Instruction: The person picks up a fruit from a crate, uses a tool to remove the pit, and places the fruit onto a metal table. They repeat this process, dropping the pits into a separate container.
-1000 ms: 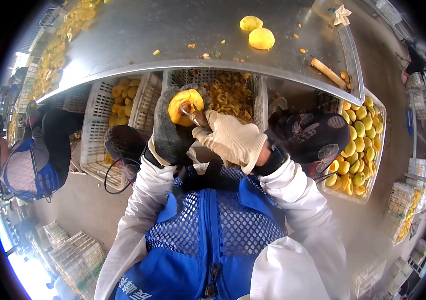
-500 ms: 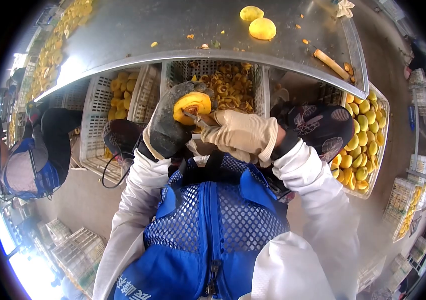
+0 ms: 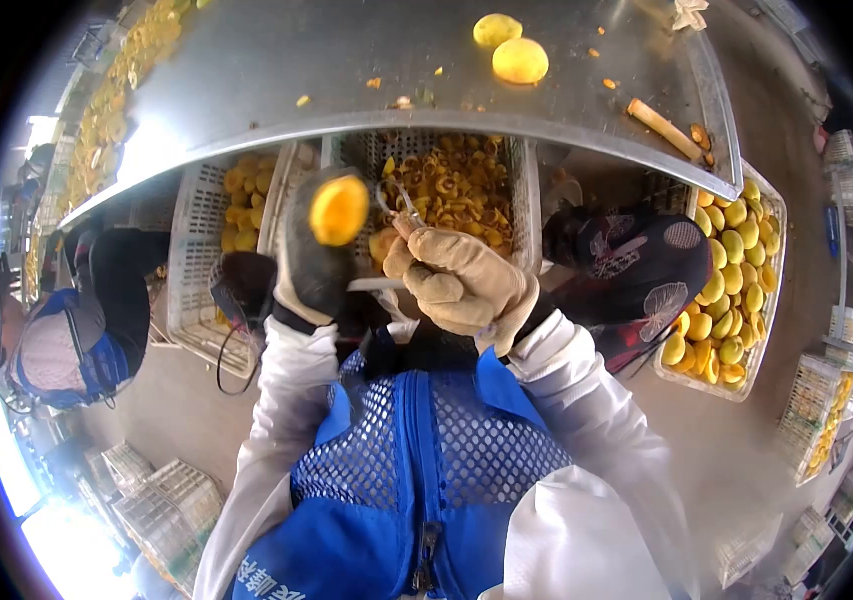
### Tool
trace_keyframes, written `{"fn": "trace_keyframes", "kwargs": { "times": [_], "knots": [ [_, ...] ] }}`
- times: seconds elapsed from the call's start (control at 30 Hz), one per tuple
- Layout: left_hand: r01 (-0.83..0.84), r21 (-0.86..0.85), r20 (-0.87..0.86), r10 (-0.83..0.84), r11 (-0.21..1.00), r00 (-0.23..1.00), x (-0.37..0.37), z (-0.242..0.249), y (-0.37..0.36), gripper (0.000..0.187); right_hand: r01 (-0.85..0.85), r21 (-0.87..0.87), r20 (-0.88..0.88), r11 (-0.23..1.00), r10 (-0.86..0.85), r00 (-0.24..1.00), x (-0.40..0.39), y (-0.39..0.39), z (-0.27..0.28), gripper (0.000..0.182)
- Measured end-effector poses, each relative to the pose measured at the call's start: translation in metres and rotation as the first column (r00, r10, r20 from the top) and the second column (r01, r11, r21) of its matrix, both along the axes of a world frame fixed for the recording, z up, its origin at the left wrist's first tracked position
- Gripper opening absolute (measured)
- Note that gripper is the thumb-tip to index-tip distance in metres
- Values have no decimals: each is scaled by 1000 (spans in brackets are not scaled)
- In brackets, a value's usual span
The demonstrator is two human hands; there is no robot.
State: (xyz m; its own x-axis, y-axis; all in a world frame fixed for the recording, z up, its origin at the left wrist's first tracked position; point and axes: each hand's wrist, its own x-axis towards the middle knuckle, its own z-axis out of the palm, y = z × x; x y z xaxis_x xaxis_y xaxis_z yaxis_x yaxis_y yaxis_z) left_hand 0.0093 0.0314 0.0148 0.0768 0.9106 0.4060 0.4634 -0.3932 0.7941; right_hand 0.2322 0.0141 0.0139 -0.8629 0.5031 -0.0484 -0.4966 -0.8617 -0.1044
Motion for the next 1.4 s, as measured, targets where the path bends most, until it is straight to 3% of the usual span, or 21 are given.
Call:
{"fn": "trace_keyframes", "kwargs": {
  "times": [0.1,0.17,0.23,0.3,0.33,0.37,0.4,0.5,0.6,0.67,0.77,0.87,0.97,1.03,1.1,1.13,1.17,1.23,1.3,1.37,1.4],
  "knots": [
    [-265,203,-351,322,943,879,-85,4,19,44,-3,149,633,989,-93,769,10,6,13,28],
    [-417,241,-427,481,877,766,-136,23,28,36,-45,314,623,948,-171,763,21,6,17,20],
    [-523,-269,111,566,809,817,-206,20,54,28,27,223,641,974,-168,749,26,-1,26,19],
    [-519,-22,-109,514,854,851,-216,22,86,26,38,234,637,972,-182,749,30,0,29,20],
    [-488,120,-330,498,865,802,-180,39,105,26,33,230,635,973,-176,753,32,0,27,20],
    [-324,-204,153,357,924,921,-121,60,121,28,26,224,635,974,-166,755,34,-1,26,19],
    [-163,90,-398,185,983,899,-100,57,145,32,27,243,655,970,-184,732,36,0,30,19],
    [-153,-289,-382,32,945,923,53,82,180,41,56,268,638,962,-221,737,46,3,33,19],
    [103,-207,-590,-208,973,780,146,58,216,51,89,288,658,953,-265,705,54,7,30,22],
    [58,-485,-633,-397,872,665,185,47,232,59,86,305,665,948,-277,694,59,7,29,29],
    [125,-269,-840,-297,955,454,198,40,223,62,129,298,649,946,-300,699,60,5,29,27],
    [136,-388,-732,-395,912,556,172,31,239,62,105,351,658,931,-325,679,60,6,30,26],
    [387,-703,233,-321,596,918,126,78,187,48,125,336,645,934,-324,692,61,2,40,26],
    [650,-513,752,-71,560,655,95,74,157,47,59,339,668,939,-284,687,60,1,34,28],
    [622,-352,785,-141,700,604,65,54,132,48,66,402,689,913,-349,635,52,-1,34,30],
    [826,-291,940,-19,484,342,47,65,117,45,63,457,674,887,-392,626,49,1,43,31],
    [863,-280,959,82,421,272,32,60,104,53,52,476,705,878,-416,575,44,2,46,29],
    [444,-330,603,-176,833,778,31,44,61,74,153,471,668,869,-464,581,37,7,50,27],
    [386,-244,464,-242,890,852,25,43,39,78,175,557,636,812,-552,539,30,17,51,25],
    [357,-44,116,-351,933,929,24,41,23,88,43,709,661,704,-685,308,19,28,52,34],
    [449,-181,296,-387,875,873,12,12,21,100,-74,739,658,669,-696,286,15,33,52,36]
  ]
}}
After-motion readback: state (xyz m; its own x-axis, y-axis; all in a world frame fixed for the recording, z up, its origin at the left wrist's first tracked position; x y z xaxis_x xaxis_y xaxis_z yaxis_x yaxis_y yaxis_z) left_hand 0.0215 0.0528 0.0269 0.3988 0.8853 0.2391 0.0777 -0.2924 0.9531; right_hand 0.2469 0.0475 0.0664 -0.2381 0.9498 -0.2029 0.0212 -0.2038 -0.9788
